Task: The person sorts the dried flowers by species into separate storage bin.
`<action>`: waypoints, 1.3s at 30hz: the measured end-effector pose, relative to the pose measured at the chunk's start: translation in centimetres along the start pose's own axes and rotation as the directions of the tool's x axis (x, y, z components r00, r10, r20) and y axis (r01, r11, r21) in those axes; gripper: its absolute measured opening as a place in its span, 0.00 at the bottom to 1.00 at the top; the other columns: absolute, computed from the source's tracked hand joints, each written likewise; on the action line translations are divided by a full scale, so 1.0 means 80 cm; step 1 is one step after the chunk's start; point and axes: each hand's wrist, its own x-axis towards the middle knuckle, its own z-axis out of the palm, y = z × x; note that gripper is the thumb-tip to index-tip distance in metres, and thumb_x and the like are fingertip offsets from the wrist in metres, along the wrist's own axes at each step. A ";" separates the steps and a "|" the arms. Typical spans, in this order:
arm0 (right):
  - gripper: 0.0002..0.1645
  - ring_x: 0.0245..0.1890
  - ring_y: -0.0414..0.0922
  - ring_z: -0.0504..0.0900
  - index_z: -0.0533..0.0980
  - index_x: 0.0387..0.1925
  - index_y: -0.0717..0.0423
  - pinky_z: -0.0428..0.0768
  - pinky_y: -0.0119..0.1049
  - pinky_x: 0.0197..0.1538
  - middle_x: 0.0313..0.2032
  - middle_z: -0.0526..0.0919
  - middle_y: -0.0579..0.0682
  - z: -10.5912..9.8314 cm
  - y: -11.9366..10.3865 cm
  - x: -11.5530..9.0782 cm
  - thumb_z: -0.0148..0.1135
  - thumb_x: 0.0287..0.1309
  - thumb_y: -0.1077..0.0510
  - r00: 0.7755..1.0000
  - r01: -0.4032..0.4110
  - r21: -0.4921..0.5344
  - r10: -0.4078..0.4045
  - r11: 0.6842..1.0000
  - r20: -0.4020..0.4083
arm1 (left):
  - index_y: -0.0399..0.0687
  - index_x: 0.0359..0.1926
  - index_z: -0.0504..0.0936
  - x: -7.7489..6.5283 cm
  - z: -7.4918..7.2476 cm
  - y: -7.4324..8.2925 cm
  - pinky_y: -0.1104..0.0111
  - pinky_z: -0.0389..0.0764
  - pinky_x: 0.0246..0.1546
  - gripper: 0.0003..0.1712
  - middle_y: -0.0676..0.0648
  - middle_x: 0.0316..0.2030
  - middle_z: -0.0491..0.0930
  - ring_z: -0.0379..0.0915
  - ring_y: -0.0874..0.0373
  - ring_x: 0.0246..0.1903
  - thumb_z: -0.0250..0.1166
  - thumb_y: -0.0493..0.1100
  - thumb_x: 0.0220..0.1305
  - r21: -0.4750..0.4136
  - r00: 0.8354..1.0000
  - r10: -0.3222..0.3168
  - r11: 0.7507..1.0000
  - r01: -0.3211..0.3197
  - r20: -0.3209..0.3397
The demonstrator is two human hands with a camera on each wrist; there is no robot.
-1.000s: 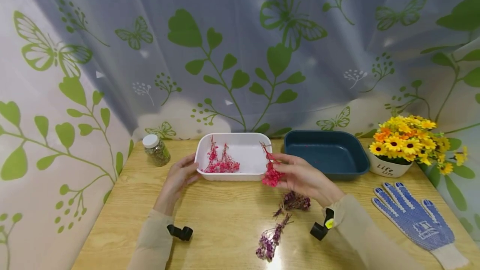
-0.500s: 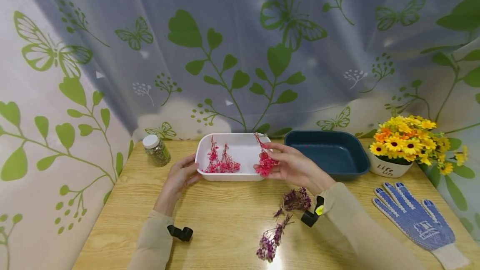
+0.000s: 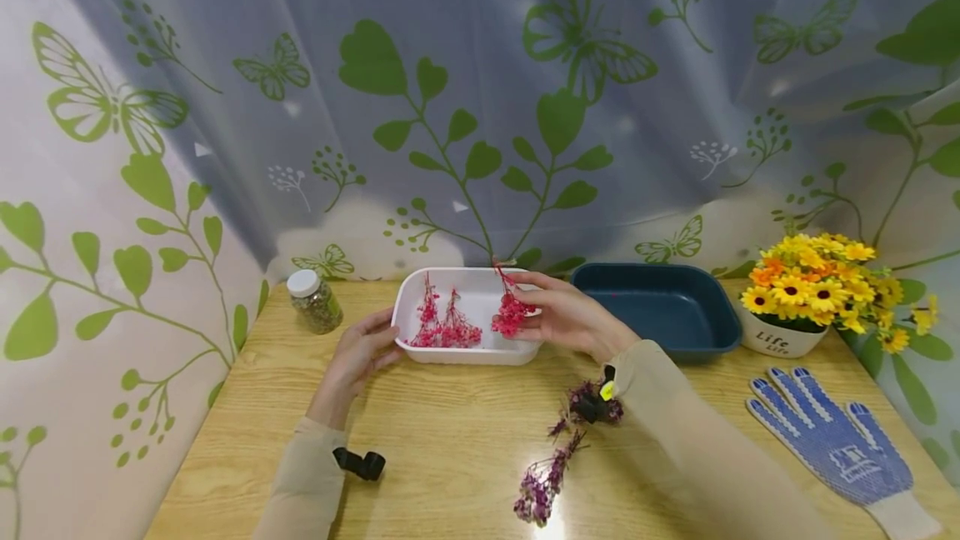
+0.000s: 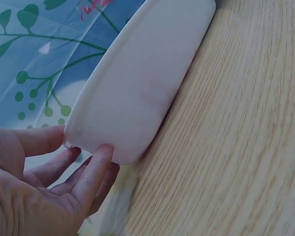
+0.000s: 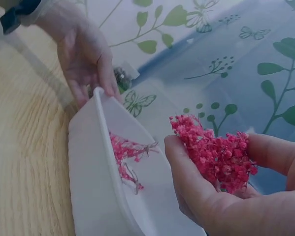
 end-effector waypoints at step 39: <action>0.33 0.49 0.53 0.76 0.55 0.79 0.63 0.85 0.57 0.57 0.56 0.69 0.59 0.018 0.037 0.091 0.46 0.76 0.67 0.971 -0.135 -0.323 0.060 0.937 -0.233 | 0.36 0.79 0.62 0.001 0.001 -0.004 0.72 0.89 0.51 0.31 0.29 0.74 0.67 0.79 0.52 0.60 0.54 0.36 0.80 0.005 1.000 0.012 1.000 -0.012 -0.022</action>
